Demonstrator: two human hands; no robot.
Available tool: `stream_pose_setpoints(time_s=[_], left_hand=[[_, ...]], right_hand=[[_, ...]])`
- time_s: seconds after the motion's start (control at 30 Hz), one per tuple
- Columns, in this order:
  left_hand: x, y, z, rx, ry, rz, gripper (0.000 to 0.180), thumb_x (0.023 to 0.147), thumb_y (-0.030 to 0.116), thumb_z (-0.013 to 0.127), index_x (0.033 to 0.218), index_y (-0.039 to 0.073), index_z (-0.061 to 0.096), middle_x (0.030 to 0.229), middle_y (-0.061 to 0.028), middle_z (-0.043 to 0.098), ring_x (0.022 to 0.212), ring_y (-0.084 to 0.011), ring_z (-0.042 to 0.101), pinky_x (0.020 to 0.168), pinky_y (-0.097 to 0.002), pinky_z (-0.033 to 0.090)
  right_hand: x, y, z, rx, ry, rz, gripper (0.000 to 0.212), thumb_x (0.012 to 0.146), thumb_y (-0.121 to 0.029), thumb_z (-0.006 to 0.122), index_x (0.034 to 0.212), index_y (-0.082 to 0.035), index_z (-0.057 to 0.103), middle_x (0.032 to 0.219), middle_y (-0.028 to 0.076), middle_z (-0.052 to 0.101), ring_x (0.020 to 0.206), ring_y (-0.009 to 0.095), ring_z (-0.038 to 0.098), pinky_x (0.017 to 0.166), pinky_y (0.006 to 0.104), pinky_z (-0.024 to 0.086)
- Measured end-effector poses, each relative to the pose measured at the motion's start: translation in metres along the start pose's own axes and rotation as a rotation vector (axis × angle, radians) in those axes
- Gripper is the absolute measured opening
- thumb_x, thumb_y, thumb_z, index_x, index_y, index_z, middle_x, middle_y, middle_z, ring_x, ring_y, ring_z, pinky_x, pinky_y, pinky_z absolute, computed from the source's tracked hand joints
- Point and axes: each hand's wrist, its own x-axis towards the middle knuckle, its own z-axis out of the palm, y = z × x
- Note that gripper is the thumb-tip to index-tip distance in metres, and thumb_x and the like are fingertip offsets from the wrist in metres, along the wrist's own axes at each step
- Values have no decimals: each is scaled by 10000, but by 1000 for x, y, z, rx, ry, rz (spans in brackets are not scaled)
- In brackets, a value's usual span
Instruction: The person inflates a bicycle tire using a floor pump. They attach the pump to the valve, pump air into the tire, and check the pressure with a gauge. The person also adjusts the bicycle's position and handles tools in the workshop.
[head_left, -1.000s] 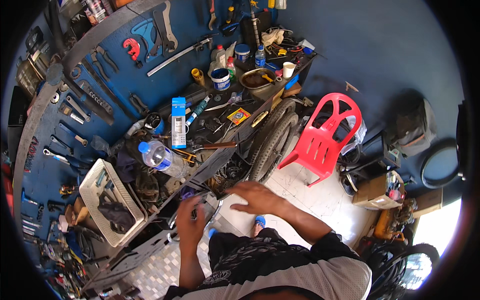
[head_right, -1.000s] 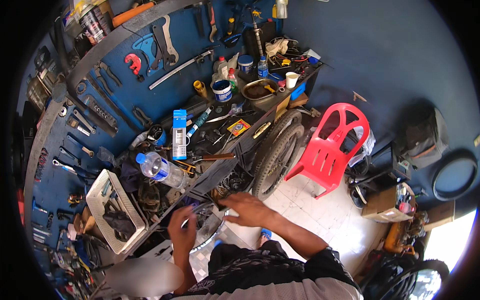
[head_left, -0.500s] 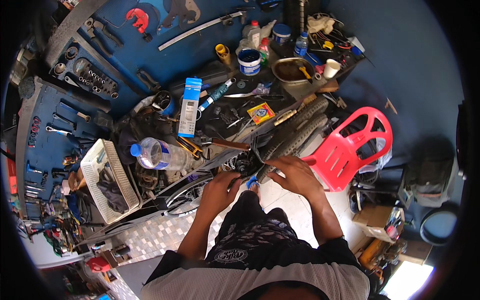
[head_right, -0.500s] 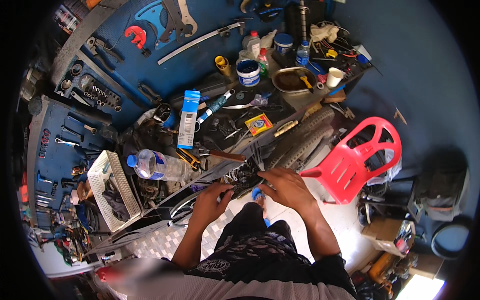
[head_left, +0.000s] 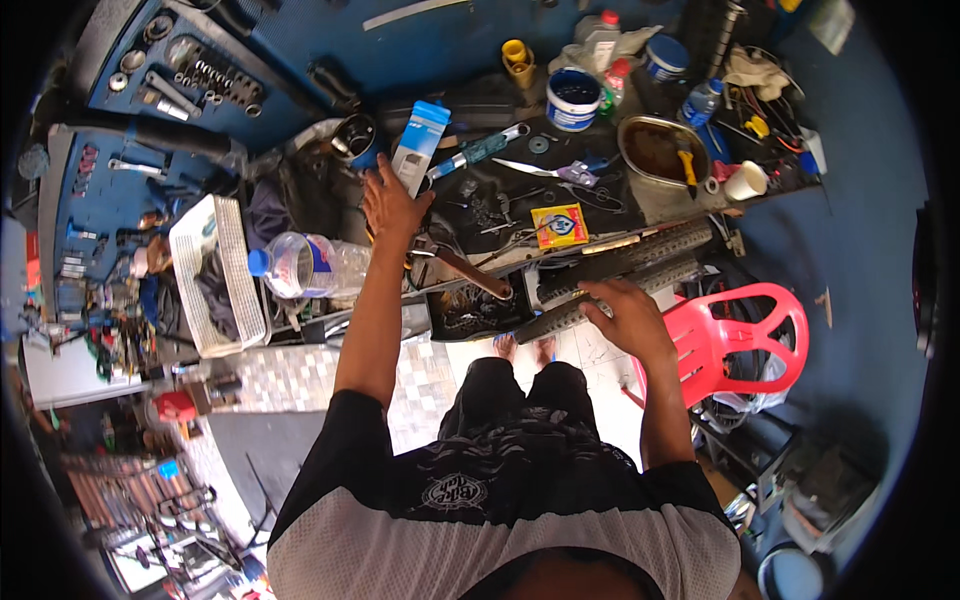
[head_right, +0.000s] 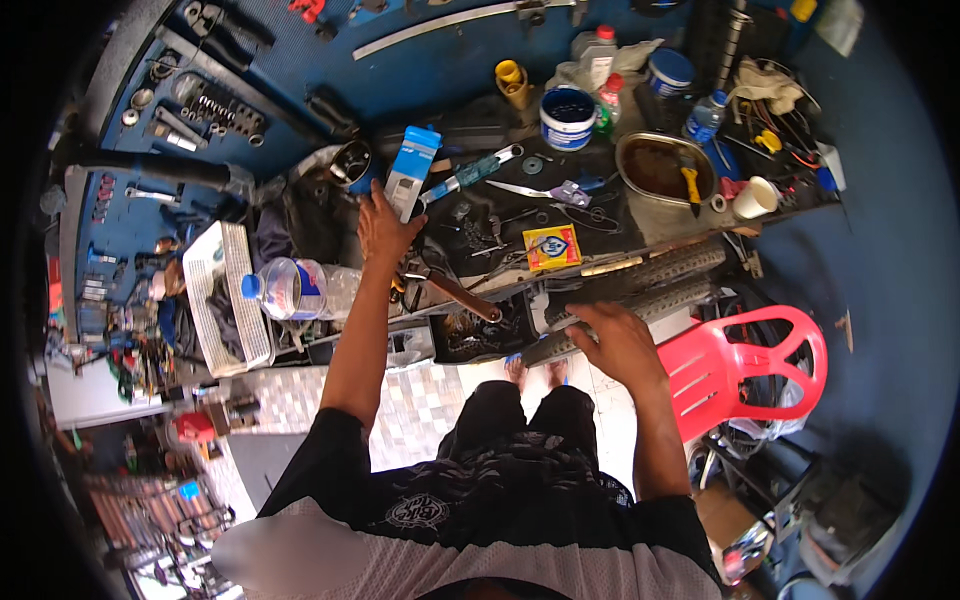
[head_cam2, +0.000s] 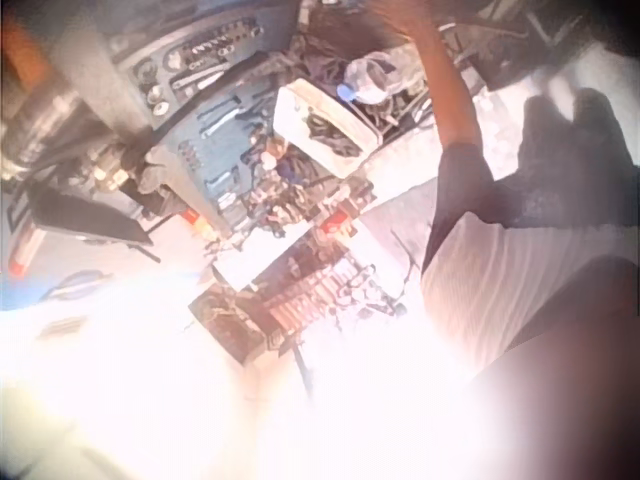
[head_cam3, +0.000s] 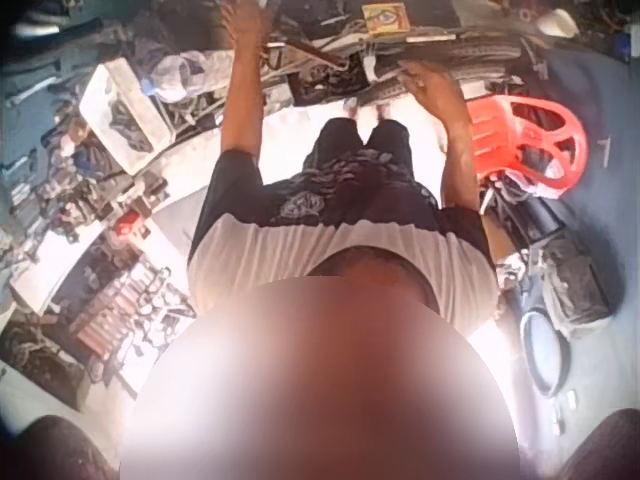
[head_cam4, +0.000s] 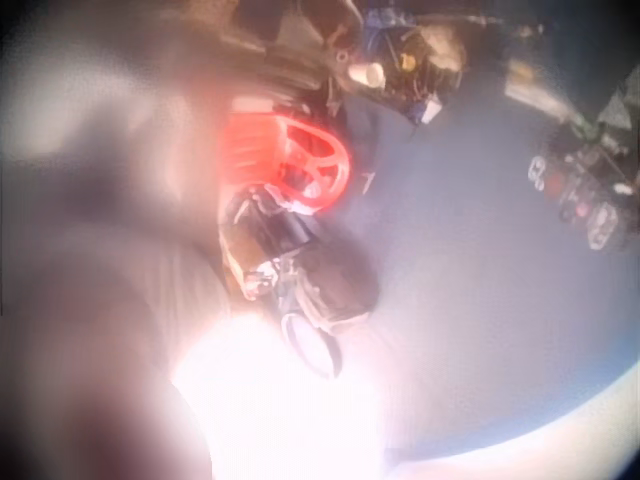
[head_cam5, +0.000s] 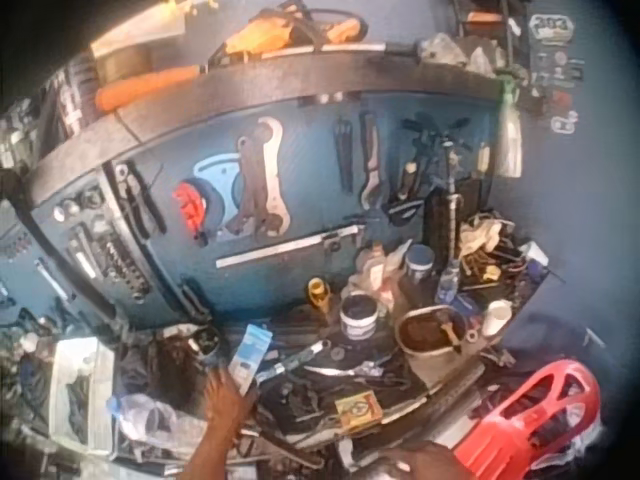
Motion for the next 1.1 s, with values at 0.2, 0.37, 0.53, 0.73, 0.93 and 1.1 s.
stream_pose_setpoints(time_s=[0.2, 0.37, 0.53, 0.73, 0.93, 1.1], left_hand=[[20, -16, 15, -10, -60, -119, 1078, 813, 353, 911, 1619, 69, 255, 1539, -288, 487, 1394, -489, 531, 1138, -597, 455], [17, 3, -33, -350, 228, -15, 806, 851, 285, 852, 1472, 9, 418, 1305, -354, 640, 1193, -539, 646, 1006, -570, 535], [-59, 51, -111, -461, 70, -17, 771, 863, 304, 839, 1446, -13, 446, 1225, -372, 677, 1117, -537, 688, 949, -554, 556], [-134, 46, -52, -74, -114, 306, 967, 656, 198, 968, 1515, 149, 526, 1220, -186, 621, 1193, -438, 624, 1047, -553, 497], [-105, 51, -14, 96, -124, 398, 1018, 707, 196, 934, 1604, 194, 454, 1340, -172, 594, 1335, -404, 547, 1166, -555, 390], [-106, 57, -28, 62, -29, 341, 1008, 788, 240, 913, 1646, 171, 390, 1522, -223, 529, 1455, -436, 476, 1187, -562, 376]], right_hand=[[38, 16, -31, -43, -72, -149, 371, 980, -304, 736, 1298, -115, 735, 1196, 182, 750, 1139, 411, 691, 996, 505, 547], [60, 29, -42, -9, -119, -143, 363, 974, -268, 738, 1280, -73, 744, 1159, 177, 752, 1099, 398, 695, 981, 489, 546], [95, 29, -39, 1, -107, -248, 337, 963, -249, 747, 1244, -62, 745, 1084, 164, 755, 1075, 393, 696, 946, 491, 548], [145, 4, -50, 22, 52, -285, 289, 967, -243, 746, 1202, -75, 752, 1111, 158, 755, 1075, 382, 700, 905, 484, 557], [202, -12, -56, 0, 349, -418, 317, 959, -216, 756, 1251, -96, 728, 1184, 135, 728, 1108, 364, 687, 923, 462, 558], [287, -43, -28, -85, 411, -558, 389, 935, -213, 770, 1296, -82, 707, 1237, 133, 708, 1165, 360, 654, 972, 452, 536]])
